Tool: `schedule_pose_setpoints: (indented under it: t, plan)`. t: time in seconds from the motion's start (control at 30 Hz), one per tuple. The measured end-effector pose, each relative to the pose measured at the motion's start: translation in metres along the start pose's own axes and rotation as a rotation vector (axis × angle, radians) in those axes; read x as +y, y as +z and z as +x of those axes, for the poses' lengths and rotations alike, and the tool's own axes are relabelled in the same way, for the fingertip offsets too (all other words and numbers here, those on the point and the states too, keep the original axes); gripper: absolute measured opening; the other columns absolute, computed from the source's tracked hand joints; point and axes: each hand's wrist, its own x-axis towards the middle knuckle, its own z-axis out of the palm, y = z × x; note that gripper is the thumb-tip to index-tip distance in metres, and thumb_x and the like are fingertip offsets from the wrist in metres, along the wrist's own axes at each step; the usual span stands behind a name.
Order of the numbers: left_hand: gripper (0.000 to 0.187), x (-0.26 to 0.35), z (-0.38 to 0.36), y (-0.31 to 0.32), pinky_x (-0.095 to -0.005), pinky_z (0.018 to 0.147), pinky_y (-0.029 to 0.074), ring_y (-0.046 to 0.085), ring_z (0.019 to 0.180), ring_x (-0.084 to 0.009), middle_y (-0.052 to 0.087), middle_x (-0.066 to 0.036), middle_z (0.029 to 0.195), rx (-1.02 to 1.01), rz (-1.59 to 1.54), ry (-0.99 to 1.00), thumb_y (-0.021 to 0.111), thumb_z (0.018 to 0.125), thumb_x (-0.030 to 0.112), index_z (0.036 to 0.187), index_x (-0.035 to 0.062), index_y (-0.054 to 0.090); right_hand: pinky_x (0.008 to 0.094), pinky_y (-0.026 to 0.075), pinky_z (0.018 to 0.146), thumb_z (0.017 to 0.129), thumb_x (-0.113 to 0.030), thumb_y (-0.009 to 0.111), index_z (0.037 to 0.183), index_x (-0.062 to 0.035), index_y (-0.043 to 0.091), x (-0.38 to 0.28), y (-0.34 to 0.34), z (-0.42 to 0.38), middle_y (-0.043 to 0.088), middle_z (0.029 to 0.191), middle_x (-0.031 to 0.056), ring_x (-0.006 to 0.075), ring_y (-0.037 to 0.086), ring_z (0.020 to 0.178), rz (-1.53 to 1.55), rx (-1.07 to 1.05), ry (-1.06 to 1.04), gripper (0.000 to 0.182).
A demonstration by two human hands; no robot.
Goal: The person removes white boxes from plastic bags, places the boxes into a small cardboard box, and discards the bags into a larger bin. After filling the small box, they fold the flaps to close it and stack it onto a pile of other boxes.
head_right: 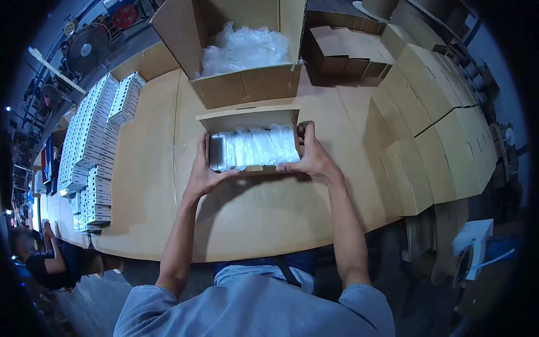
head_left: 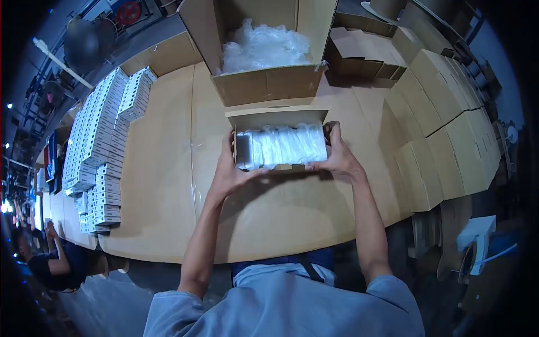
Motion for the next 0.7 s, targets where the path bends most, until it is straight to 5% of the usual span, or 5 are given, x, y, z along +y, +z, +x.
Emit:
schedule_pose_setpoints:
  t: [0.03,0.23,0.7]
  plan:
    - [0.131,0.008,0.001,-0.002,-0.045,0.119,0.034,0.044,0.14,-0.0385,0.041,-0.028,0.151,-0.03,-0.025,-0.083,0.096,0.063,0.042,0.155,-0.008,0.017,0.0401,0.047,0.103,0.058,-0.034,0.102,0.121,-0.0064,0.026,-0.002,0.0,0.003,0.049,0.121,0.0173,0.0283,0.055,0.118,0.012,-0.006,0.104,0.103]
    - [0.124,0.007,0.006,0.005,-0.0445,0.117,0.036,0.045,0.138,-0.0385,0.042,-0.03,0.149,-0.03,-0.02,-0.118,0.094,0.067,0.04,0.152,-0.0094,0.018,0.0389,0.041,0.103,0.057,-0.049,0.099,0.121,-0.0055,0.028,-0.026,0.009,0.007,0.041,0.115,0.0136,0.0268,0.047,0.113,-0.208,0.04,0.182,0.105]
    - [0.119,0.013,0.035,0.001,-0.0429,0.115,0.038,0.049,0.132,-0.0408,0.048,-0.032,0.138,-0.098,0.045,-0.13,0.095,0.061,0.048,0.14,-0.0129,0.03,0.04,0.041,0.102,0.054,-0.05,0.1,0.116,-0.0056,0.03,-0.038,0.018,0.009,0.043,0.11,0.0148,0.0291,0.048,0.109,-0.259,0.013,0.128,0.104]
